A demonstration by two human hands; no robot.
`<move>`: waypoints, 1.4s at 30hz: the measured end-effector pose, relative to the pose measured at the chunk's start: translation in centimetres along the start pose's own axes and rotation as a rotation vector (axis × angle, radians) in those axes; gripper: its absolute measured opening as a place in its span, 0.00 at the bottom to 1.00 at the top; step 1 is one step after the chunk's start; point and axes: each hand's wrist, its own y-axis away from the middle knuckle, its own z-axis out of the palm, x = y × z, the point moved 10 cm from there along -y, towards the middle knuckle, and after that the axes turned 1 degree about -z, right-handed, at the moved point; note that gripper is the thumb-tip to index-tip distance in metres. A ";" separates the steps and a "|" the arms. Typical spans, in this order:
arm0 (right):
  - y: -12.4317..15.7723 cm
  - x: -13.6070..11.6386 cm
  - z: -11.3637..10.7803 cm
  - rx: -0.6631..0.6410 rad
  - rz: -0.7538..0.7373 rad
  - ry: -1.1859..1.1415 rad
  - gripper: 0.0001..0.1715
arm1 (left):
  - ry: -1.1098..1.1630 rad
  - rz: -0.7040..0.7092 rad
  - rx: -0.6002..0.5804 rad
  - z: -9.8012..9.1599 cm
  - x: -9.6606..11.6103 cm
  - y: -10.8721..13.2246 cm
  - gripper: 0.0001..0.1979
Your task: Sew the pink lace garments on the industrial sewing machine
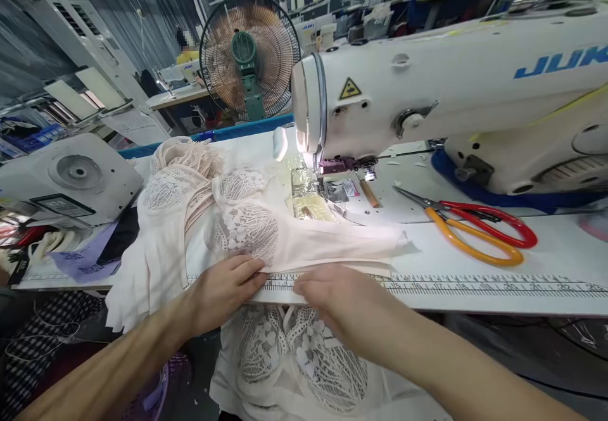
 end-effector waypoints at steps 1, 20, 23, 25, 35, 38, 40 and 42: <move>-0.7 -1.0 0.8 -0.013 -0.049 -0.018 0.21 | 0.006 -0.003 -0.009 0.1 0.0 0.0 0.13; -2.6 -0.9 3.6 0.003 -0.137 0.314 0.21 | 0.019 -0.003 0.027 0.3 0.1 0.2 0.13; -3.0 -0.7 3.6 -0.005 -0.108 0.319 0.20 | 0.011 -0.019 0.051 0.0 0.0 0.2 0.14; -3.2 -0.7 3.3 -0.013 -0.091 0.319 0.20 | 0.015 -0.018 0.040 -0.1 0.0 0.2 0.14; -3.2 -0.7 3.9 -0.057 -0.116 0.329 0.23 | 0.003 -0.015 -0.021 0.7 0.1 0.4 0.15; -3.1 -0.6 4.0 -0.061 -0.106 0.350 0.23 | -0.012 0.001 -0.021 0.5 0.3 0.3 0.15; -3.2 -0.7 3.9 -0.053 -0.109 0.371 0.24 | -0.015 0.006 -0.009 0.1 0.3 0.1 0.14; -3.0 -0.8 3.8 -0.024 -0.127 0.390 0.24 | -0.022 -0.013 0.003 -0.3 0.2 0.0 0.12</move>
